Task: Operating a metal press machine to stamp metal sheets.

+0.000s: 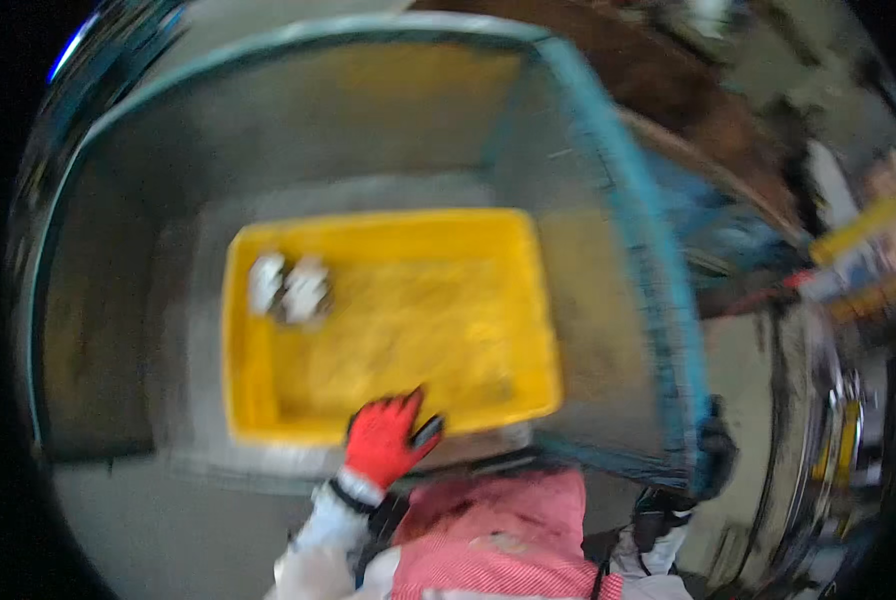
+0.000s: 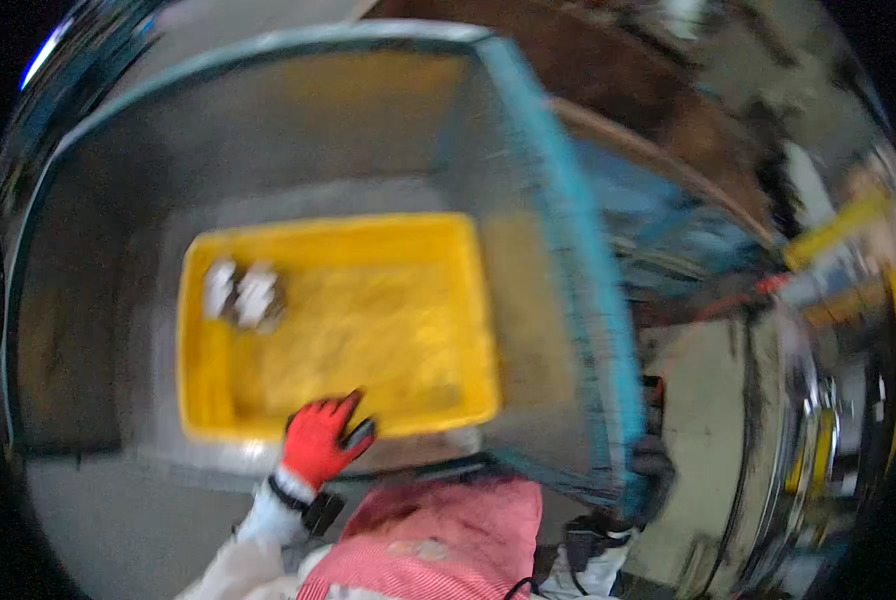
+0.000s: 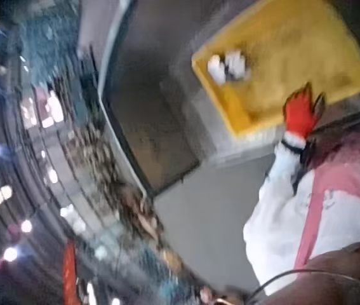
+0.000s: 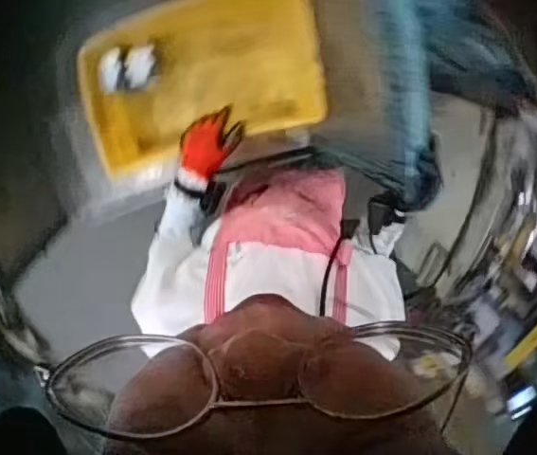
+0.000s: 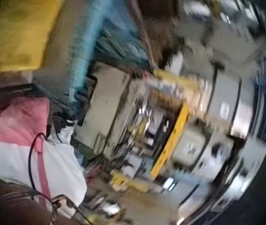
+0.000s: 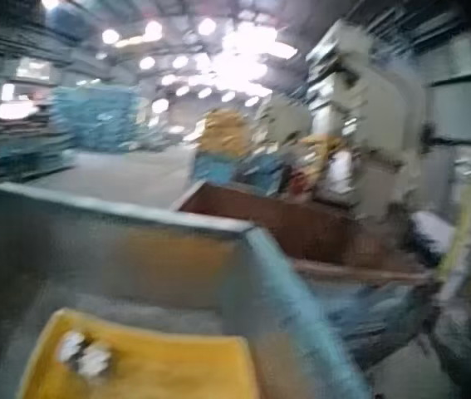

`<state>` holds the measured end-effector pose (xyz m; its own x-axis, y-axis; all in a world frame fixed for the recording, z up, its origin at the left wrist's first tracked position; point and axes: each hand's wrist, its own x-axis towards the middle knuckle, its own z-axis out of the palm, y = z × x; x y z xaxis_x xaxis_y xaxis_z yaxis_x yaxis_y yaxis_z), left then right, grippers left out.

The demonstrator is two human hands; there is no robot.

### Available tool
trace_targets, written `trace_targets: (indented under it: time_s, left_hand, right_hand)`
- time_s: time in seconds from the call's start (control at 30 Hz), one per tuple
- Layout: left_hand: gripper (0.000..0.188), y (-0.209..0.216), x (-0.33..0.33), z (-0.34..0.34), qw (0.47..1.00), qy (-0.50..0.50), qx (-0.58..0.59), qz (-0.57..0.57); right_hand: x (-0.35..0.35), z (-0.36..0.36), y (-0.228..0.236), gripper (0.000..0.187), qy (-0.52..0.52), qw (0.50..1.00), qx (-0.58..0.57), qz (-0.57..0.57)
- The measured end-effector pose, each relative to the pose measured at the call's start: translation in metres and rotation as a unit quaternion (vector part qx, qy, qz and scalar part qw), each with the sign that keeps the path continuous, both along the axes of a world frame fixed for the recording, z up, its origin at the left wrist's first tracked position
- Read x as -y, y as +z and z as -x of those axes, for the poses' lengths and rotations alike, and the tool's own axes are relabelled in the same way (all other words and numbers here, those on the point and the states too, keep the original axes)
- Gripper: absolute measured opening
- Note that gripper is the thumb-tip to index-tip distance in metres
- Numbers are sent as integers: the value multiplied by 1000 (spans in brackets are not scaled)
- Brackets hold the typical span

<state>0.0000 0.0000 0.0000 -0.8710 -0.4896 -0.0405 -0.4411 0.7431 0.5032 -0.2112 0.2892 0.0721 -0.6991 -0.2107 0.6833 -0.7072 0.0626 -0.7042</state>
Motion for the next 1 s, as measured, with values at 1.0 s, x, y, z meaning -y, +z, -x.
trace_targets:
  time_s: [1.0]
  left_hand:
    - [34, 201, -201, 247, 932, -261, 3, 252]
  right_hand:
    - [-406, 117, -113, 31, -104, 915, 117, -371]
